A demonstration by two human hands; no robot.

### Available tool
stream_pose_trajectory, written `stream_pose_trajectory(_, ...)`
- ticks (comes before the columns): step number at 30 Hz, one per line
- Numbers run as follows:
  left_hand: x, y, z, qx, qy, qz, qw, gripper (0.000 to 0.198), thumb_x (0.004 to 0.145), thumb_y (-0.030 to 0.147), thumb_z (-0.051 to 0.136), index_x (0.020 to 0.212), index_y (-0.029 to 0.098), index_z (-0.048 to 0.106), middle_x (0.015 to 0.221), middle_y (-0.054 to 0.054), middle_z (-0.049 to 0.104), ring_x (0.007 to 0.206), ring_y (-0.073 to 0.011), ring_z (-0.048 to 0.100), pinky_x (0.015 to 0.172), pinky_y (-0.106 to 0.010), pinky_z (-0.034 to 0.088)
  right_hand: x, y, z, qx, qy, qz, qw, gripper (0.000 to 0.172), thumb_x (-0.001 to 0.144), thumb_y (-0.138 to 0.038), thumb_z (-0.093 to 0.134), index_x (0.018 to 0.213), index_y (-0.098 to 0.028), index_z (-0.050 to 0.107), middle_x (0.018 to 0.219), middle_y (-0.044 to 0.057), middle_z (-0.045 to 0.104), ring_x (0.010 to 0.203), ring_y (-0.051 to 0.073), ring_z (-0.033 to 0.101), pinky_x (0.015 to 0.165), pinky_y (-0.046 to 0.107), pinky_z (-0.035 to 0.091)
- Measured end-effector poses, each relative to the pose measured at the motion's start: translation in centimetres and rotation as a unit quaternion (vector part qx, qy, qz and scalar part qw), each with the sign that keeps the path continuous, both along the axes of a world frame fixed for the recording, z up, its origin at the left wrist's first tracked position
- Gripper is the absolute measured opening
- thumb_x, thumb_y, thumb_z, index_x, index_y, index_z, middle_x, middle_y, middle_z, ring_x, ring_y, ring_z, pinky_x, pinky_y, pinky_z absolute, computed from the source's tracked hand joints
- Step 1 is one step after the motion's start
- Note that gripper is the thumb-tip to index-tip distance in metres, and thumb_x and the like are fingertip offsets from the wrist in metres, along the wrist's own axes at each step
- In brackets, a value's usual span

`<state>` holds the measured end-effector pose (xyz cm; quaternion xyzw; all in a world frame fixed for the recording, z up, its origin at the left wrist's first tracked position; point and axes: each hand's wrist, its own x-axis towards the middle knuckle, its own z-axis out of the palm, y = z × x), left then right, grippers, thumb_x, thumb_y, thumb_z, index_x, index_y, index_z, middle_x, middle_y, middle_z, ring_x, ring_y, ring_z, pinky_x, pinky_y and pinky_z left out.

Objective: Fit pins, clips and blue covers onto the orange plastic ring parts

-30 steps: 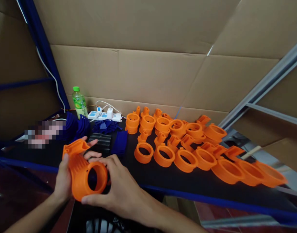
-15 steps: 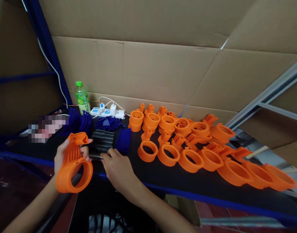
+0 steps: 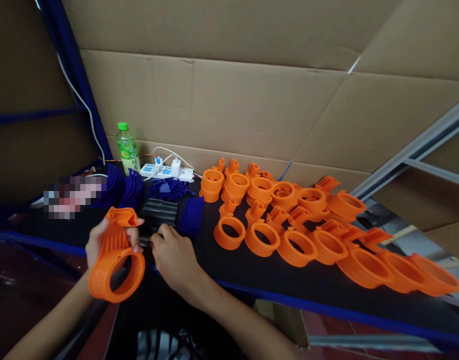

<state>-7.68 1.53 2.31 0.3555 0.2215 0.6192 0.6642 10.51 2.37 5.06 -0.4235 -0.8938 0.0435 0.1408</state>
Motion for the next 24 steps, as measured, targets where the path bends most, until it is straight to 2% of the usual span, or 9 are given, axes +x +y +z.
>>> stream_pose_trajectory(7, -0.08, 0.05, -0.07, -0.001, 0.003, 0.007, 1.000, 0.054, 0.088, 0.054, 0.049, 0.110, 0.010, 0.071, 0.063, -0.011, 0.069, 0.058, -0.0247, 0.067, 0.052, -0.033, 0.054, 0.30, 0.28, -0.09, -0.016, 0.048, -0.018, 0.999, 0.017, 0.099, -0.025, 0.051, 0.100, -0.022, 0.068, 0.107, 0.003, 0.062, 0.082, 0.012, 0.060, 0.066, 0.026, 0.042)
stream_pose_trajectory(12, -0.08, 0.12, -0.12, 0.004, 0.003, 0.013, 1.000, 0.055, 0.089, 0.054, 0.048, 0.110, 0.010, 0.071, 0.061, -0.009, 0.067, 0.058, -0.0249, 0.067, 0.054, -0.034, 0.055, 0.84, 0.59, -0.34, -0.025, 0.058, -0.010, 0.998, 0.017, 0.099, -0.026, 0.051, 0.100, -0.021, 0.068, 0.106, 0.004, 0.061, 0.085, 0.013, 0.061, 0.070, 0.025, 0.043)
stream_pose_trajectory(19, 0.06, 0.04, 0.02, 0.009, 0.009, 0.016, 1.000, 0.054, 0.089, 0.055, 0.047, 0.109, 0.011, 0.071, 0.064, -0.010, 0.069, 0.060, -0.0243, 0.067, 0.055, -0.033, 0.054, 0.83, 0.76, -0.02, -0.037, 0.061, -0.006, 0.997, 0.015, 0.098, -0.024, 0.053, 0.098, -0.020, 0.067, 0.105, 0.003, 0.061, 0.081, 0.011, 0.059, 0.069, 0.025, 0.040)
stream_pose_trajectory(24, 0.14, -0.03, 0.12, 0.011, 0.013, 0.020, 1.000, 0.055, 0.088, 0.056, 0.048, 0.109, 0.010, 0.072, 0.063, -0.011, 0.069, 0.060, -0.0246, 0.067, 0.055, -0.033, 0.054, 0.52, 0.79, 0.48, -0.073, 0.094, -0.019, 0.993, 0.010, 0.093, -0.021, 0.058, 0.095, -0.021, 0.067, 0.103, 0.001, 0.062, 0.076, 0.010, 0.058, 0.067, 0.023, 0.039)
